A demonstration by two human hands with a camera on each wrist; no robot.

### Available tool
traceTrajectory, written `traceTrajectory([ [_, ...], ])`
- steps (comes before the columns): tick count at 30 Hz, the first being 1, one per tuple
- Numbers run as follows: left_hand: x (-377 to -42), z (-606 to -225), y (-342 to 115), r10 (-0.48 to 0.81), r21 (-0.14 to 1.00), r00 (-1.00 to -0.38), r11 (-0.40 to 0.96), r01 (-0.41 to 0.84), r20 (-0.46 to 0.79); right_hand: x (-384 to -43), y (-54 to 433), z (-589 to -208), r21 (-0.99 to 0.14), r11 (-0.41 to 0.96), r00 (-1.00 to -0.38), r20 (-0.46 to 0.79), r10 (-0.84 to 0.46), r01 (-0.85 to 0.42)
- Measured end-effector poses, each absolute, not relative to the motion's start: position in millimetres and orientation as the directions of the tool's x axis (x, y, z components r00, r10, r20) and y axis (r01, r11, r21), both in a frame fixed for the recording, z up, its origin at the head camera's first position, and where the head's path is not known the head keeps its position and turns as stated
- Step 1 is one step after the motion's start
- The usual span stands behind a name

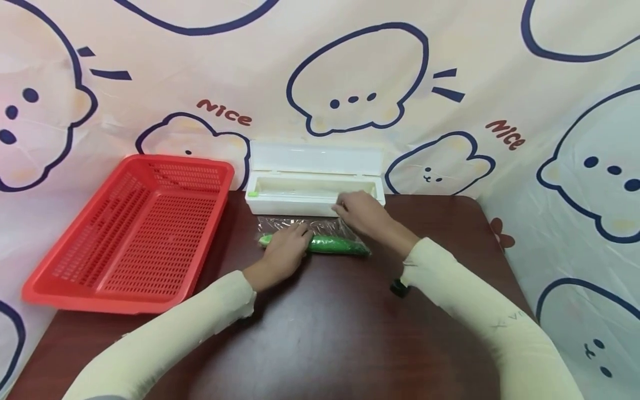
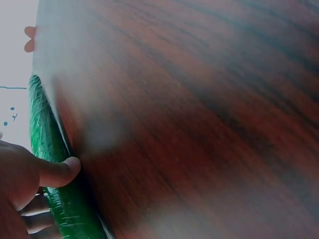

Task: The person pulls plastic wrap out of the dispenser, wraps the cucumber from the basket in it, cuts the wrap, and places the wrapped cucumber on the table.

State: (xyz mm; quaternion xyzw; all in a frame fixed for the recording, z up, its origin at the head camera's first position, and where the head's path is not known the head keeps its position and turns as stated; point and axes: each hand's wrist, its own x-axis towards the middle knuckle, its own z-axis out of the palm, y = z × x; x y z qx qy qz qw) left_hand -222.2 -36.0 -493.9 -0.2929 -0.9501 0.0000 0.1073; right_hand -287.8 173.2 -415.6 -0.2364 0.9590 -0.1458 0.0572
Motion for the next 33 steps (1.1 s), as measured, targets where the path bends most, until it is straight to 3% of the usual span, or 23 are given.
traceTrajectory([
  [6, -217.9, -494.6, -39.4, 0.549, -0.014, -0.805, 0.828, 0.561, 0.225, -274.4, 193.9, -449.8, -0.344, 0.892, -0.911, -0.184, -0.37, -0.293],
  [16, -213.8, -497.3, -37.7, 0.558, -0.013, -0.79, 0.819, 0.574, 0.253, -275.9, 195.2, -489.1, -0.613, 0.773, -0.944, -0.135, -0.303, -0.161],
  [33, -219.3, -493.1, -36.7, 0.533, 0.0, -0.809, 0.835, 0.55, 0.246, -278.2, 216.2, -477.2, -0.781, 0.624, -0.977, -0.106, -0.184, -0.033],
])
